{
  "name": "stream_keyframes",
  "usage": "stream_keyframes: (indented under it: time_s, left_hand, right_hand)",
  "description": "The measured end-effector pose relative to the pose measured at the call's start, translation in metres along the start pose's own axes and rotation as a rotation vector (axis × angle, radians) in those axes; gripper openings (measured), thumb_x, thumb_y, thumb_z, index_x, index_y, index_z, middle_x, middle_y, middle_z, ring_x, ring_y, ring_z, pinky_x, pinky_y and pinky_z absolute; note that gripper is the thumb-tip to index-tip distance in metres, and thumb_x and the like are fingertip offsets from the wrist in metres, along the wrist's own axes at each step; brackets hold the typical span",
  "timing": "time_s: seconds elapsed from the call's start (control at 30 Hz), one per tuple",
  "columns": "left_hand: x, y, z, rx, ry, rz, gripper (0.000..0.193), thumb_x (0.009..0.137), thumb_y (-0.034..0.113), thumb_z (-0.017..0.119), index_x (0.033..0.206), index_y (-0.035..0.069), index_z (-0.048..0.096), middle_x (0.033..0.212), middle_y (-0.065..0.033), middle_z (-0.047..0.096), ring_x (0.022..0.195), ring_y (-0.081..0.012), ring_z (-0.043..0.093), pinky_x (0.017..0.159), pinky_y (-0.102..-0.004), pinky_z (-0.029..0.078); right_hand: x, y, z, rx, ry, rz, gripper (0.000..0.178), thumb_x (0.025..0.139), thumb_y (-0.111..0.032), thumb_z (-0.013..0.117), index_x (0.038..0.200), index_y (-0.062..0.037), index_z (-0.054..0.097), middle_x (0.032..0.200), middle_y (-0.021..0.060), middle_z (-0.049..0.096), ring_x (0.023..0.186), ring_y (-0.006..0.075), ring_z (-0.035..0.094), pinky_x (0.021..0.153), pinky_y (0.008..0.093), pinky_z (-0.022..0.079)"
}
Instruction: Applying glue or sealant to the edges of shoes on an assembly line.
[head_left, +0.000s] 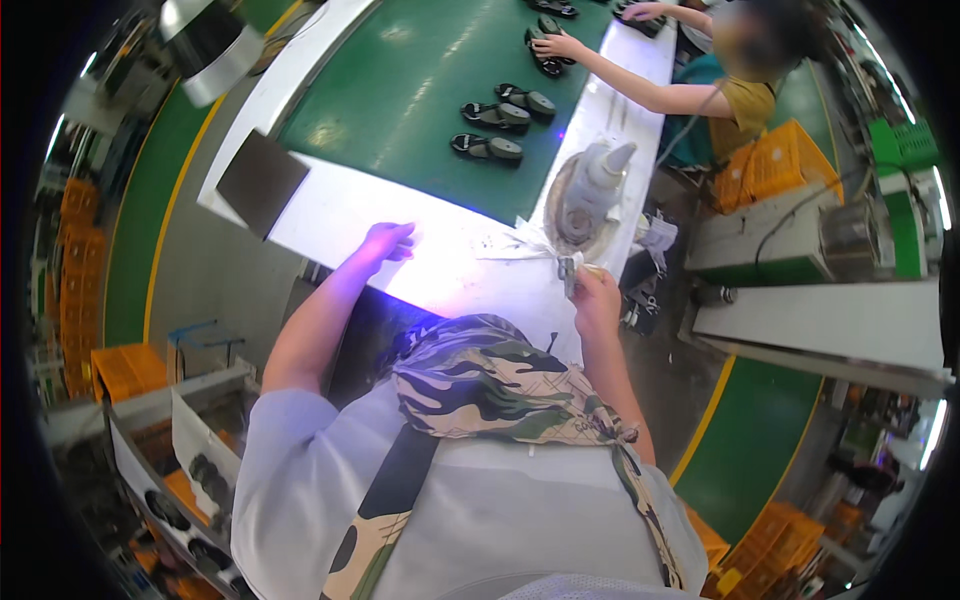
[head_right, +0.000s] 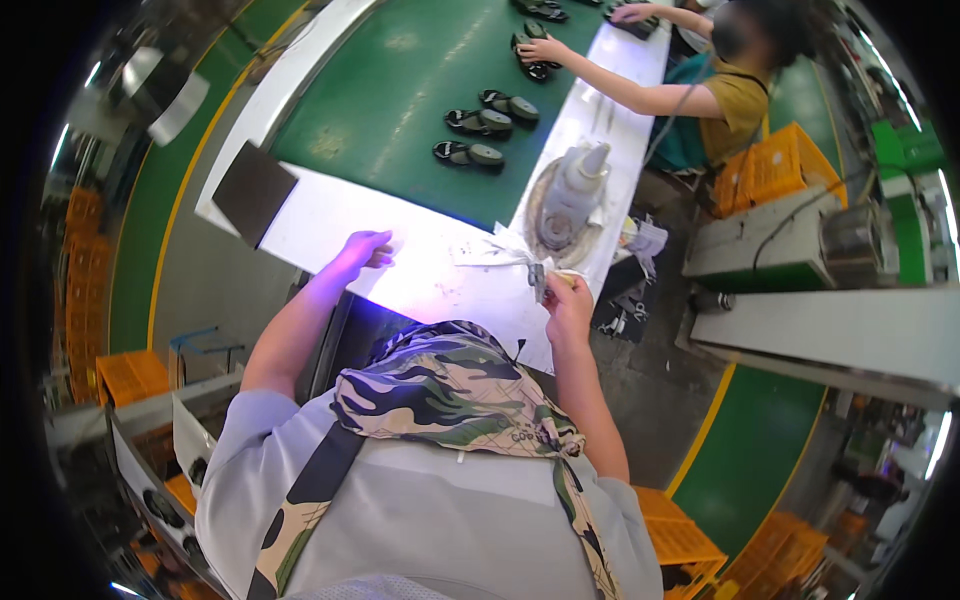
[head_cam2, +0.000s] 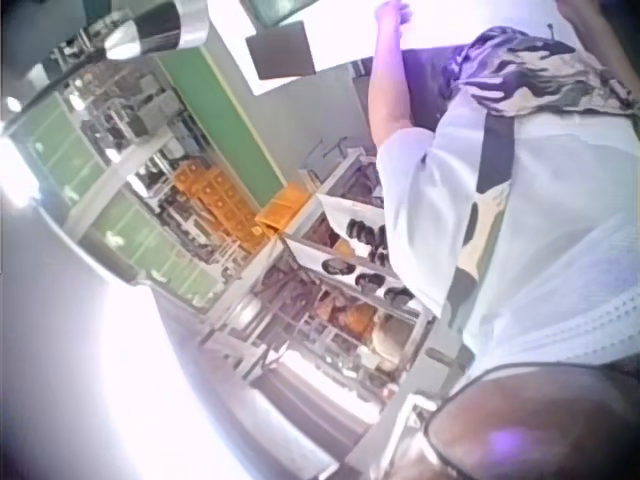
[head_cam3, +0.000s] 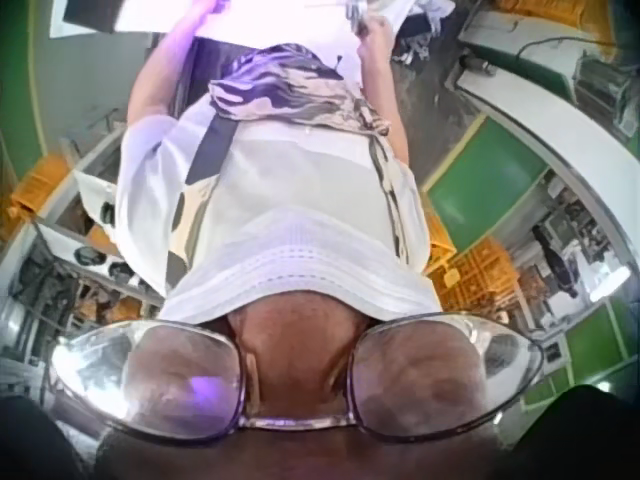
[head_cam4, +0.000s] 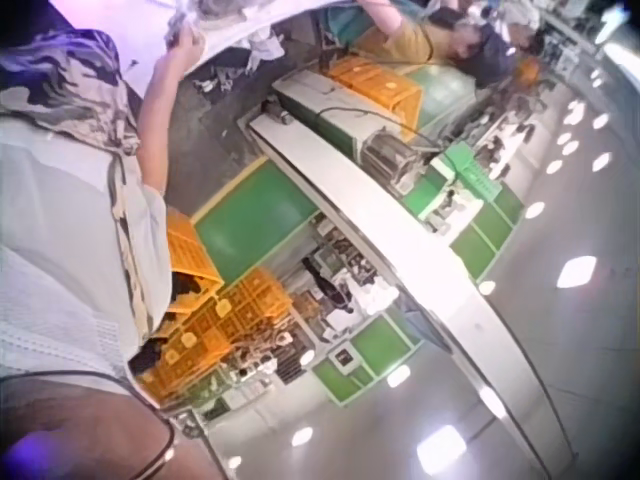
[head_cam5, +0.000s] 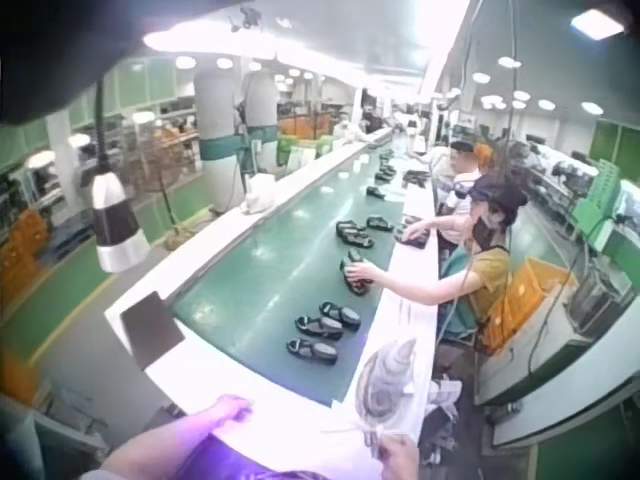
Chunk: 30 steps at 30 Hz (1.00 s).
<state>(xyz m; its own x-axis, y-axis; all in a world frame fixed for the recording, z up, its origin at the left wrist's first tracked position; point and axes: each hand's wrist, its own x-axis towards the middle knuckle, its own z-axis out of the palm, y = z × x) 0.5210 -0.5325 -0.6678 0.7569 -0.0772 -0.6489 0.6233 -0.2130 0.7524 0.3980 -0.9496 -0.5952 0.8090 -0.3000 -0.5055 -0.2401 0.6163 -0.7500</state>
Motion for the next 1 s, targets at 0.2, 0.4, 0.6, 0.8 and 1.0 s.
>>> stream_keyframes:
  time_s: [0.2,0.4,0.6,0.8,1.0]
  left_hand:
    - [0.11,0.079,0.082,-0.207,-0.184,-0.151,0.081,0.089,0.054,0.065,0.138,-0.006,0.039,0.126,-0.0214,0.06,0.107,-0.0316,0.066,0.086,-0.0409,0.053]
    - [0.184,0.119,0.13,-0.511,-0.188,-0.28,0.104,0.081,0.062,0.069,0.15,-0.001,0.022,0.149,-0.0253,0.039,0.128,-0.0392,0.051,0.1,-0.0482,0.046]
    - [0.243,0.137,0.164,-0.538,0.035,-0.44,0.096,0.074,0.059,0.077,0.145,0.01,0.036,0.14,-0.0263,0.045,0.125,-0.0455,0.047,0.104,-0.0565,0.038]
    - [0.264,0.141,0.168,-0.594,0.053,-0.388,0.042,0.077,0.017,0.068,0.117,0.011,0.056,0.123,-0.0133,0.059,0.112,-0.0338,0.057,0.092,-0.0516,0.044]
    - [0.235,0.144,0.124,-0.701,-0.382,-0.246,0.043,0.075,0.001,0.061,0.117,0.004,0.054,0.118,-0.014,0.061,0.113,-0.033,0.059,0.1,-0.0528,0.044]
  right_hand:
    - [-0.052,0.0,-0.048,0.122,0.264,-0.156,0.015,0.087,-0.005,0.07,0.094,-0.0079,0.057,0.085,0.0031,0.064,0.071,0.0149,0.063,0.062,0.0301,0.053]
    - [-0.103,0.026,-0.059,0.225,0.491,-0.208,0.014,0.088,-0.004,0.068,0.092,-0.0073,0.055,0.086,0.004,0.064,0.071,0.0156,0.062,0.06,0.031,0.052]
    - [-0.132,0.047,-0.044,0.298,0.695,-0.267,0.009,0.089,-0.005,0.065,0.093,-0.0066,0.057,0.084,0.0054,0.064,0.071,0.0177,0.061,0.059,0.033,0.049]
    - [-0.139,0.061,-0.019,0.31,0.693,-0.24,0.009,0.091,-0.007,0.066,0.094,-0.007,0.057,0.087,0.005,0.064,0.075,0.017,0.062,0.064,0.0326,0.051]
    - [-0.118,0.049,0.002,0.276,0.668,-0.207,0.017,0.086,-0.007,0.072,0.087,-0.0097,0.055,0.079,0.0009,0.062,0.062,0.0105,0.057,0.055,0.027,0.049]
